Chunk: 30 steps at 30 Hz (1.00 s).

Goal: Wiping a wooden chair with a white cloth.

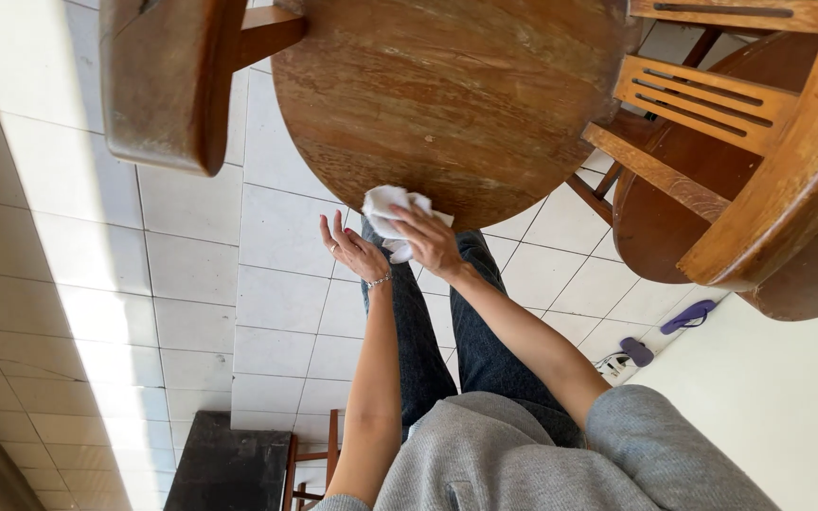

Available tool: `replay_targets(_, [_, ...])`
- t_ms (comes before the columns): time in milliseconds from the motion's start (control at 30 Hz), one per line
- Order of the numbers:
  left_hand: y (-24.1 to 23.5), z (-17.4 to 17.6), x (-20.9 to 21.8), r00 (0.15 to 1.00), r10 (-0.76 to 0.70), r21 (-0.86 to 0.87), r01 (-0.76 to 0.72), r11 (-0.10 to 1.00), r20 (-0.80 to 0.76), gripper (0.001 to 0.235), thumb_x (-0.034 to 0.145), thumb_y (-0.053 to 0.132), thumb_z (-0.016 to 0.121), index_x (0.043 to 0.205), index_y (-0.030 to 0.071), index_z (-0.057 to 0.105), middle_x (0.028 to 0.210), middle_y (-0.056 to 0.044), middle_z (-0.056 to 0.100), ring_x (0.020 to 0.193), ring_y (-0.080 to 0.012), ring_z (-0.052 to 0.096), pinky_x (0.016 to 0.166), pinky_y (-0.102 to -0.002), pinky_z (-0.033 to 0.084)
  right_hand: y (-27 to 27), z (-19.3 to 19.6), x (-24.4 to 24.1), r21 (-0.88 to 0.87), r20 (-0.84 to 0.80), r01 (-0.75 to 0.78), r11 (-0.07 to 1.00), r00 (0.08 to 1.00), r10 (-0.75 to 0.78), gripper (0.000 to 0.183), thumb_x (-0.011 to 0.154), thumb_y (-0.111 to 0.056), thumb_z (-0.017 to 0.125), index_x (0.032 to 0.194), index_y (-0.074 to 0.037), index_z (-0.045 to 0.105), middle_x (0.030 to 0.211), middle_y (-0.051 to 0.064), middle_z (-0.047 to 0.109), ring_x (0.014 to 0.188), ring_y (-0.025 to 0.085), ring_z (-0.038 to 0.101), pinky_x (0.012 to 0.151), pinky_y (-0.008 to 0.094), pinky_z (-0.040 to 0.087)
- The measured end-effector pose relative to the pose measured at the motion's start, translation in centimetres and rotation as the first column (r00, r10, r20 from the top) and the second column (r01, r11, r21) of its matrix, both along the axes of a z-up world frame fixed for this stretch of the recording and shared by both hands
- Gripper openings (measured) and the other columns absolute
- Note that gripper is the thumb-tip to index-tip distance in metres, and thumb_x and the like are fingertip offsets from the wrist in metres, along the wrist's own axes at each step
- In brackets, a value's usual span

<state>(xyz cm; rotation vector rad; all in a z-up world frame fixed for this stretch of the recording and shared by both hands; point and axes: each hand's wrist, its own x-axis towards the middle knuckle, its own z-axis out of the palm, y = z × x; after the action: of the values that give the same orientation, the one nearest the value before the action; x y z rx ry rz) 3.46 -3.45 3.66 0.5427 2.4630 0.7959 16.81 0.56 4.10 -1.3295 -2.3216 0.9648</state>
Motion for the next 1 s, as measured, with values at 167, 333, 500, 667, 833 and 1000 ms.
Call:
replay_targets(167, [1.4, 0.4, 4.3, 0.998, 0.036, 0.042, -0.038, 0.998, 0.049, 0.049, 0.113, 0.037, 0.035, 0.149, 0.005, 0.043, 0.162, -0.018, 0.030, 0.148, -0.0353, 0.035, 0.116, -0.048, 0.036, 6.3, 1.9, 11.4, 0.119, 0.051, 0.386, 0.915, 0.918, -0.393, 0.036, 0.102, -0.005, 0.057, 0.137, -0.012, 0.064, 0.150, 0.008, 0.057, 0.141, 0.035, 0.053, 0.117, 0.047, 0.049])
replay_targets(333, [3.4, 0.6, 6.9, 0.994, 0.075, 0.055, -0.080, 0.995, 0.079, 0.066, 0.110, 0.051, 0.032, 0.157, 0.004, 0.029, 0.165, -0.022, 0.016, 0.152, -0.0391, 0.023, 0.119, -0.049, 0.033, 8.0, -0.7, 12.1, 0.265, 0.245, 0.447, 0.854, 0.826, -0.508, 0.046, 0.099, -0.017, 0.061, 0.144, -0.011, 0.056, 0.155, 0.011, 0.048, 0.139, 0.041, 0.049, 0.109, 0.051, 0.049])
replay_targets(500, [1.8, -0.4, 7.7, 0.994, 0.107, -0.007, -0.106, 0.994, 0.029, 0.071, 0.109, 0.056, 0.030, 0.158, 0.004, 0.026, 0.166, -0.023, 0.014, 0.153, -0.0399, 0.020, 0.121, -0.052, 0.029, 1.7, -1.1, 4.8, 0.028, 0.202, -0.054, 0.998, 0.978, 0.047, 0.052, 0.082, -0.042, 0.060, 0.133, -0.028, 0.064, 0.147, -0.003, 0.053, 0.133, 0.029, 0.051, 0.109, 0.056, 0.045])
replay_targets(667, [2.6, 0.9, 7.9, 0.992, 0.103, -0.034, -0.106, 0.994, -0.072, 0.070, 0.110, 0.055, 0.031, 0.158, 0.004, 0.025, 0.167, -0.023, 0.013, 0.154, -0.0405, 0.020, 0.121, -0.053, 0.029, -2.1, -0.4, 7.1, -0.025, 0.044, -0.050, 0.998, 0.998, 0.051, 0.035, 0.101, -0.026, 0.061, 0.136, -0.028, 0.062, 0.152, -0.009, 0.052, 0.143, 0.021, 0.049, 0.121, 0.043, 0.045])
replay_targets(833, [5.3, 2.2, 10.1, 0.997, -0.058, 0.074, 0.063, 0.995, -0.059, 0.068, 0.112, 0.051, 0.032, 0.160, 0.004, 0.021, 0.168, -0.023, 0.008, 0.156, -0.0417, 0.016, 0.124, -0.055, 0.027, 4.7, 0.5, 17.3, 0.227, 0.072, 0.376, 0.898, 0.913, -0.401, 0.030, 0.106, -0.003, 0.056, 0.131, -0.011, 0.069, 0.154, 0.003, 0.053, 0.147, 0.034, 0.045, 0.121, 0.045, 0.047])
replay_targets(1000, [8.8, 2.5, 12.6, 0.964, -0.254, 0.199, 0.264, 0.944, -0.074, 0.060, 0.115, 0.042, 0.034, 0.162, 0.007, 0.019, 0.170, -0.021, 0.006, 0.160, -0.0409, 0.012, 0.129, -0.058, 0.023, 10.9, -0.8, 19.7, 0.268, 0.201, 0.377, 0.886, 0.878, -0.434, 0.043, 0.098, -0.006, 0.058, 0.141, -0.009, 0.060, 0.157, 0.007, 0.046, 0.145, 0.036, 0.044, 0.119, 0.056, 0.041])
